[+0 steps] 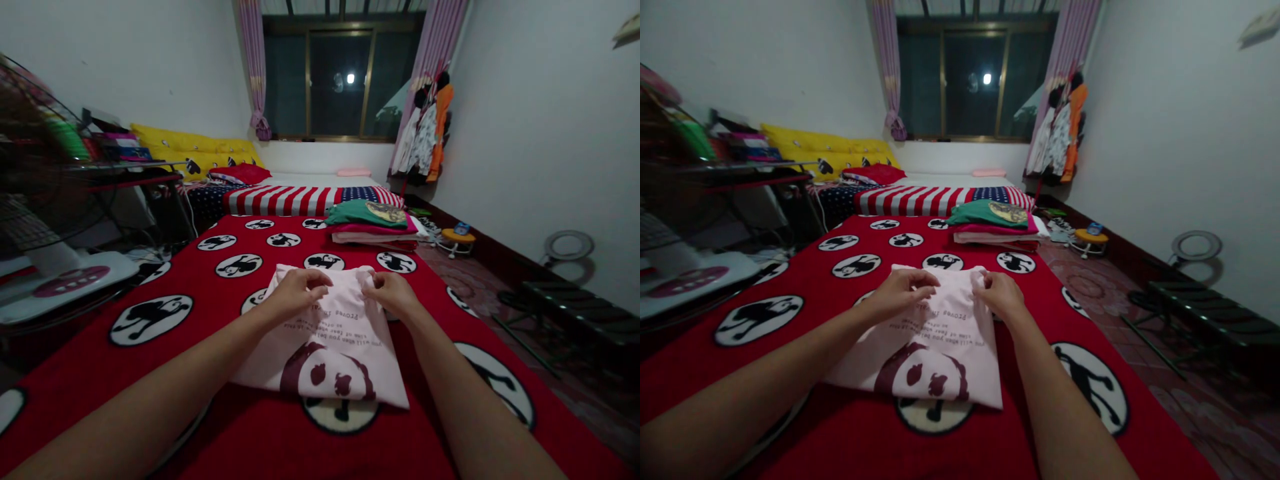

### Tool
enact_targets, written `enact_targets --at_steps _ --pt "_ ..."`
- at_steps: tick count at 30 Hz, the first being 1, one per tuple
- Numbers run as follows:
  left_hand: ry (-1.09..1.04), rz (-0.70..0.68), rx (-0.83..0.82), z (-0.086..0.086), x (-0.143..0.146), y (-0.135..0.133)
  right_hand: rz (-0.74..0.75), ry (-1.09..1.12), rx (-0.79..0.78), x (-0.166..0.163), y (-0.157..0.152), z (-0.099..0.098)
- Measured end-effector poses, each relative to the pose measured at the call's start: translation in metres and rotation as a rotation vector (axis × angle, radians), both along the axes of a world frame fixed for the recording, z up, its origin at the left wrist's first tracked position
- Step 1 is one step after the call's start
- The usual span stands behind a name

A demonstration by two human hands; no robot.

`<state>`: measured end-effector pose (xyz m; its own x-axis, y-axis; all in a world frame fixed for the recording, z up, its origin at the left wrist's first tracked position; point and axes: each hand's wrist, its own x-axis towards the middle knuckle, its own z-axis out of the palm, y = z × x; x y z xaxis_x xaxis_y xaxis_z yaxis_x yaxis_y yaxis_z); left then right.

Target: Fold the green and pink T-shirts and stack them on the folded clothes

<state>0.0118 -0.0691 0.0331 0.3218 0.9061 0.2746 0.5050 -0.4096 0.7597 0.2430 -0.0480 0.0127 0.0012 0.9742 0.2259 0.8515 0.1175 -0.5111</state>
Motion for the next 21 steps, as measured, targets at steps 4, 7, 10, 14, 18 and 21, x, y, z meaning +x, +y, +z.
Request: enact_targets --at_steps 4,7,10,14,18,21 --pt "-0.038 0.09 0.01 -0.006 0.018 0.01 0.165 0.167 0.176 -0.027 -0.01 -0.003" --pt "-0.06 0.22 -0.023 -0.013 0.016 0.017 0.347 0.21 0.214 -0.042 -0.019 -0.001" --pt "-0.065 0.154 -0.086 -0.02 0.007 0.019 0.523 0.274 0.191 -0.044 -0.024 0.001" --pt "-0.055 0.022 -0.176 -0.023 -0.004 0.019 0.506 0.288 0.095 -0.031 -0.019 0.0" --pt "0.004 0.084 -0.088 -0.02 -0.011 0.023 0.483 0.168 -0.02 -0.016 -0.015 0.004" --pt "-0.019 0.185 -0.047 -0.02 -0.015 0.028 0.535 0.045 -0.108 -0.011 -0.017 0.011"
